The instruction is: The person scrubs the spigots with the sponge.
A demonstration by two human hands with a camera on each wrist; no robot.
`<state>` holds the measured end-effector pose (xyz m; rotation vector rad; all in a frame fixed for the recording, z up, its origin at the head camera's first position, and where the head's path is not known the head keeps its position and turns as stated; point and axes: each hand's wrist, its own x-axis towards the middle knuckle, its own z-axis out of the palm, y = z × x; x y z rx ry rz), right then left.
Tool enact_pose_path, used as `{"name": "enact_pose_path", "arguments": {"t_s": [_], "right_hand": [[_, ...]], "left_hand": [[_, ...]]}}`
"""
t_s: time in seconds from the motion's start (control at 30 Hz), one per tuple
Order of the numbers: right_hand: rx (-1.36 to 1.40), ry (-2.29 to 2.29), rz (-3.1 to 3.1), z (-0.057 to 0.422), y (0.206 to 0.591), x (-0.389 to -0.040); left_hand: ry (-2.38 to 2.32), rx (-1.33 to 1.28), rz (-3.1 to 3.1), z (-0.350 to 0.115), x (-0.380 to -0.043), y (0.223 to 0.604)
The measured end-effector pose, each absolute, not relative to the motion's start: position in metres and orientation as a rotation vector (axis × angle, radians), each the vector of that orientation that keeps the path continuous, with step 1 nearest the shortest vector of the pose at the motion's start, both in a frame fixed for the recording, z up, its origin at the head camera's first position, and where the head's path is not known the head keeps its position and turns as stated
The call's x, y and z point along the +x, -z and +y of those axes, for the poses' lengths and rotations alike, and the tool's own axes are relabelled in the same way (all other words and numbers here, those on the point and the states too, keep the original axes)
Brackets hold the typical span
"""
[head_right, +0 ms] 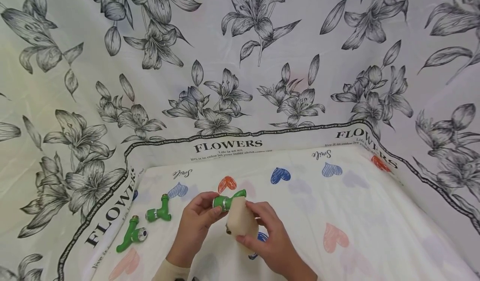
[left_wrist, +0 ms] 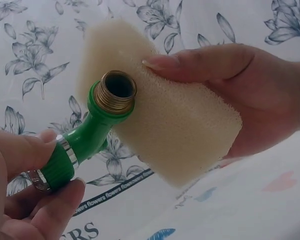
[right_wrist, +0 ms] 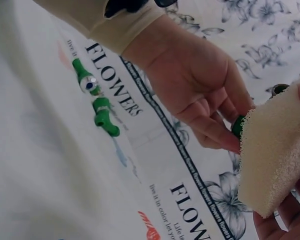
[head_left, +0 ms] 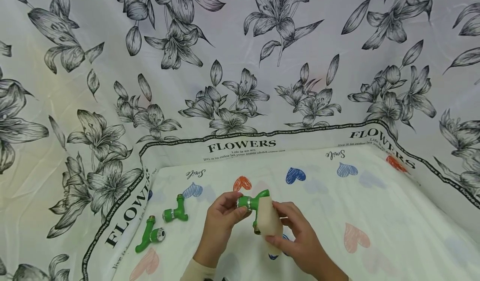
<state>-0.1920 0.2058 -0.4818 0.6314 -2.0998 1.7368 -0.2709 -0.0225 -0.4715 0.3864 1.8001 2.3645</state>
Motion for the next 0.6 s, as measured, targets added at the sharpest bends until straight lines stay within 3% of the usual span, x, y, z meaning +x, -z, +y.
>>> {"name": "enact_pose_path", "arguments": {"t_s": [0.6], "right_hand": [[0.347, -1.428, -2.204, 0.211, 0.484, -0.203]], "left_hand": [[-2.386, 0.396, 1.616, -0.014, -0.264, 0.473]]}}
